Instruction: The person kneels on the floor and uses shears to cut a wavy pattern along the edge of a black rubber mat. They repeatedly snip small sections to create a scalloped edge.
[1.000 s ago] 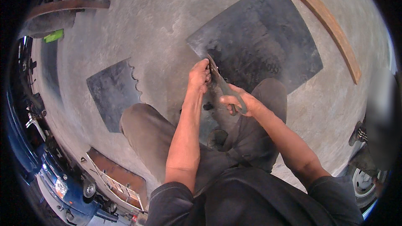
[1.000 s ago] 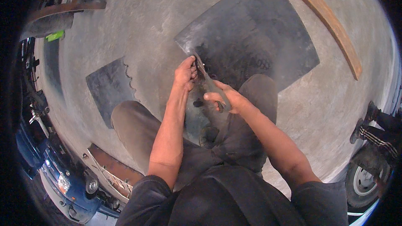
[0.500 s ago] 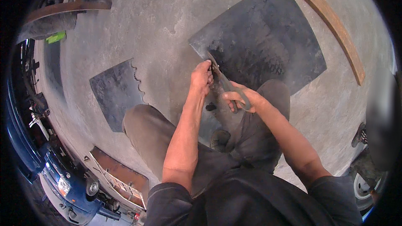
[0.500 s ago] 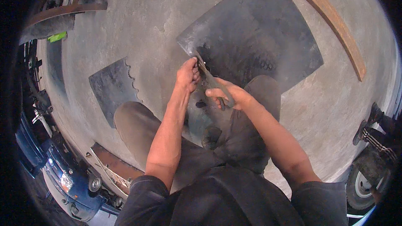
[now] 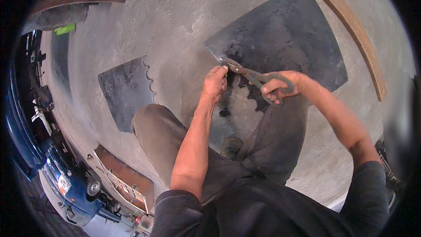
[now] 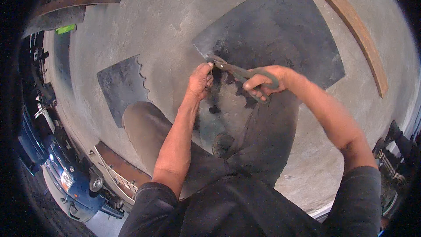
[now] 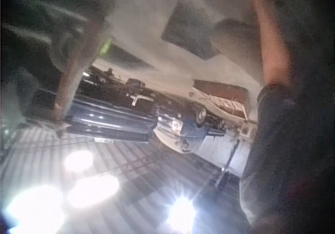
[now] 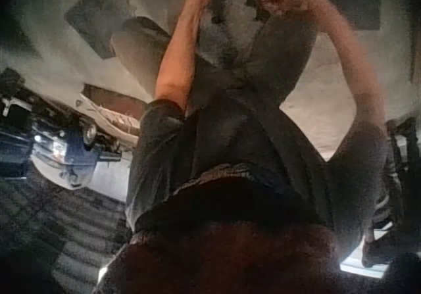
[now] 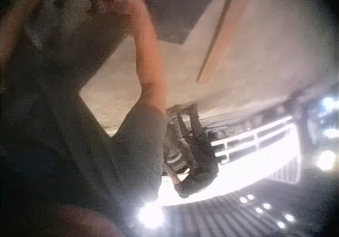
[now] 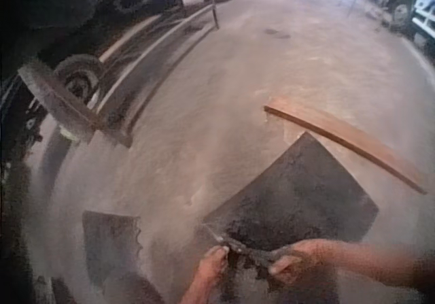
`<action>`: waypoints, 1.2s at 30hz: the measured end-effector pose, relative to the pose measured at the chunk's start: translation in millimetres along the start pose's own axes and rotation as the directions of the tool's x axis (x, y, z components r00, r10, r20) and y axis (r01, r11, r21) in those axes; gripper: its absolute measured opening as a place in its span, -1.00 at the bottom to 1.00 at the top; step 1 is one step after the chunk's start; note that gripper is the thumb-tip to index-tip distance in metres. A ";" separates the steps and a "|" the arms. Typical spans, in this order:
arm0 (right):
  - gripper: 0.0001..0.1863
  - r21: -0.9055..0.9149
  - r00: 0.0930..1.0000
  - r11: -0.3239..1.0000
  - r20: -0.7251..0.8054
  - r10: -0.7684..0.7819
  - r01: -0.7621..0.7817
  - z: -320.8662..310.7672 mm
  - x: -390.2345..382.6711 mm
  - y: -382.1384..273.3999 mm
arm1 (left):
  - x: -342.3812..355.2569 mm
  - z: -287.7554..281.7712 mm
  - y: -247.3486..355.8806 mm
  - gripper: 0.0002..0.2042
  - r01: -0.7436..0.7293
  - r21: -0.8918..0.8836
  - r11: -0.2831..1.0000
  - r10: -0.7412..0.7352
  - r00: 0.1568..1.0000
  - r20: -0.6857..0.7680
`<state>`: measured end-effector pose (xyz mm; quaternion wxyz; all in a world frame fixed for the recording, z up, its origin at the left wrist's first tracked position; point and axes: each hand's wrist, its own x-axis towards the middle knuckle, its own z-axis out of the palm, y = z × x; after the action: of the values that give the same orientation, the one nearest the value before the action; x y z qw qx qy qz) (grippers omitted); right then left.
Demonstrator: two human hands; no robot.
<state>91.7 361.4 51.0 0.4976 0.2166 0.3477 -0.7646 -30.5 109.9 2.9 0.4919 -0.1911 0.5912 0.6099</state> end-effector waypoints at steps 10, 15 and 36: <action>-0.39 -0.083 0.989 0.985 -0.019 0.149 -0.150 -13.1 7.6 -35.1 | 3.1 9.8 12.9 -0.71 0.056 0.207 0.977 -0.033 0.993 -0.115; -0.33 -0.047 0.999 0.999 -0.040 -0.004 0.002 17.9 21.2 9.4 | 3.4 17.5 2.3 -0.72 0.084 -0.005 0.996 -0.083 0.987 -0.135; -0.20 -0.225 0.995 0.972 0.048 0.082 -0.070 -42.0 15.8 -42.9 | -13.5 5.1 15.8 -0.71 0.109 0.081 0.991 -0.108 0.994 -0.013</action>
<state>45.5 394.5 25.9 0.5574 0.1505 0.4087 -0.7068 -35.9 112.4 23.5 0.5291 -0.2053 0.6067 0.5566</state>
